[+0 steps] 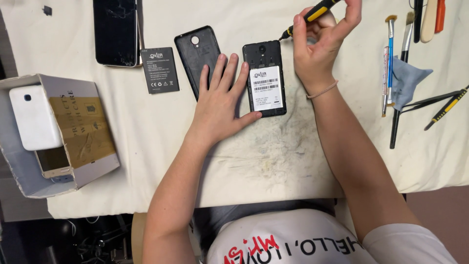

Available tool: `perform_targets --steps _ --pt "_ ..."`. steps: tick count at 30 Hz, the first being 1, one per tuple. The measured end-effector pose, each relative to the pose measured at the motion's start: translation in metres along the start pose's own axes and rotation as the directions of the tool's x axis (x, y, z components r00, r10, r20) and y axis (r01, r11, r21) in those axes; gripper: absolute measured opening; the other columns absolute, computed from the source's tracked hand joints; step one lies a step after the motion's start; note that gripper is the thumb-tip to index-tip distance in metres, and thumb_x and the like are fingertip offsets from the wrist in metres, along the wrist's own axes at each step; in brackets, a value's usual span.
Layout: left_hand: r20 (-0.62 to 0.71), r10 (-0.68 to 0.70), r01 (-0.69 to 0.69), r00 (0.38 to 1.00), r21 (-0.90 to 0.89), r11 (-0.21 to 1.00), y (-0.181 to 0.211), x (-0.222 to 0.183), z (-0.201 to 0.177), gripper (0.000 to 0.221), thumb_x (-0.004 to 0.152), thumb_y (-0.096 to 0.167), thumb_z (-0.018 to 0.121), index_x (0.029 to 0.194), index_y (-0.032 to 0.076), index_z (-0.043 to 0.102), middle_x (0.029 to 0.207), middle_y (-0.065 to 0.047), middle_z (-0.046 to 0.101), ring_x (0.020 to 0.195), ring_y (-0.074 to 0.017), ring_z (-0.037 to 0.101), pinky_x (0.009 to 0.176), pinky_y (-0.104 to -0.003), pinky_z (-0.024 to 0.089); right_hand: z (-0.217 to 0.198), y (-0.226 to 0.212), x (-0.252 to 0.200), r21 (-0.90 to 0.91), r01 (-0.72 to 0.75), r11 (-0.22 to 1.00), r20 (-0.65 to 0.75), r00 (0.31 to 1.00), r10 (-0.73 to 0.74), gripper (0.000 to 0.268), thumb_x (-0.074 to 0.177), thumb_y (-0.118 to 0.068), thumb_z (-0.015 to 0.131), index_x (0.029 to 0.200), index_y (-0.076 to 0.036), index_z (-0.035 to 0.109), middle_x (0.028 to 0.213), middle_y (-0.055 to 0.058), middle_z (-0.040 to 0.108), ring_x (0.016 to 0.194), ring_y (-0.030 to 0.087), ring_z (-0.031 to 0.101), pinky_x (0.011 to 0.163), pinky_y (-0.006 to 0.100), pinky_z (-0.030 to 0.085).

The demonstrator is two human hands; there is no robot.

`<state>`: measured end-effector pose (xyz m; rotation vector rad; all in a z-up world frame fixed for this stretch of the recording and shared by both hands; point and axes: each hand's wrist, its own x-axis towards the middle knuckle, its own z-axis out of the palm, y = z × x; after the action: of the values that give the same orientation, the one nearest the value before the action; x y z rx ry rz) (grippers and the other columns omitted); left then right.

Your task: Disassembling a mobile phone by removing the back cover and using prying tools to separate the internal components.

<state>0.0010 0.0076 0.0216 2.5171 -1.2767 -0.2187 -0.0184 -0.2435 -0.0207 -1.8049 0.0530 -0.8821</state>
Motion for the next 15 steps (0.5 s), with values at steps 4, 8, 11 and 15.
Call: perform_targets --steps 4,8,11,15 --pt "-0.008 -0.003 0.003 1.0 -0.019 1.0 0.0 -0.001 0.001 0.104 0.091 0.073 0.066 0.164 0.011 0.024 0.171 -0.018 0.018 0.159 -0.0392 0.013 0.125 -0.064 0.012 -0.001 -0.019 0.012 -0.148 0.197 0.969 0.022 0.98 -0.196 0.074 0.1 0.016 0.081 0.145 -0.013 0.031 0.134 0.012 0.04 0.112 0.026 0.056 0.09 0.036 0.063" --pt "-0.012 -0.001 0.001 1.0 -0.027 1.0 -0.001 0.0 0.003 0.104 0.092 0.072 0.066 0.164 0.01 0.023 0.171 -0.018 0.017 0.159 -0.0392 0.011 0.125 -0.064 0.011 0.0 -0.025 0.015 -0.12 0.201 0.972 0.007 0.979 -0.202 0.069 0.098 0.018 0.084 0.143 -0.013 0.041 0.132 0.011 0.049 0.1 0.026 0.061 0.086 0.035 0.068" --pt "-0.018 0.005 -0.005 1.0 -0.025 1.0 -0.001 -0.001 0.003 0.105 0.092 0.071 0.067 0.164 0.01 0.022 0.171 -0.018 0.017 0.159 -0.0389 0.011 0.125 -0.064 0.011 0.002 -0.032 0.015 -0.078 0.169 0.983 0.03 0.986 -0.167 0.066 0.102 0.019 0.078 0.145 -0.015 0.042 0.125 0.014 0.056 0.104 0.027 0.068 0.085 0.035 0.071" --pt "-0.007 -0.023 0.022 1.0 -0.198 0.98 0.002 0.0 -0.009 0.104 0.095 0.062 0.07 0.165 0.009 0.014 0.173 -0.017 0.018 0.161 -0.0373 0.009 0.125 -0.064 0.004 0.004 -0.036 0.013 0.005 0.122 0.993 0.142 0.982 -0.121 0.062 0.111 0.014 0.068 0.156 -0.016 0.036 0.121 0.022 0.071 0.111 0.028 0.073 0.096 0.034 0.068"
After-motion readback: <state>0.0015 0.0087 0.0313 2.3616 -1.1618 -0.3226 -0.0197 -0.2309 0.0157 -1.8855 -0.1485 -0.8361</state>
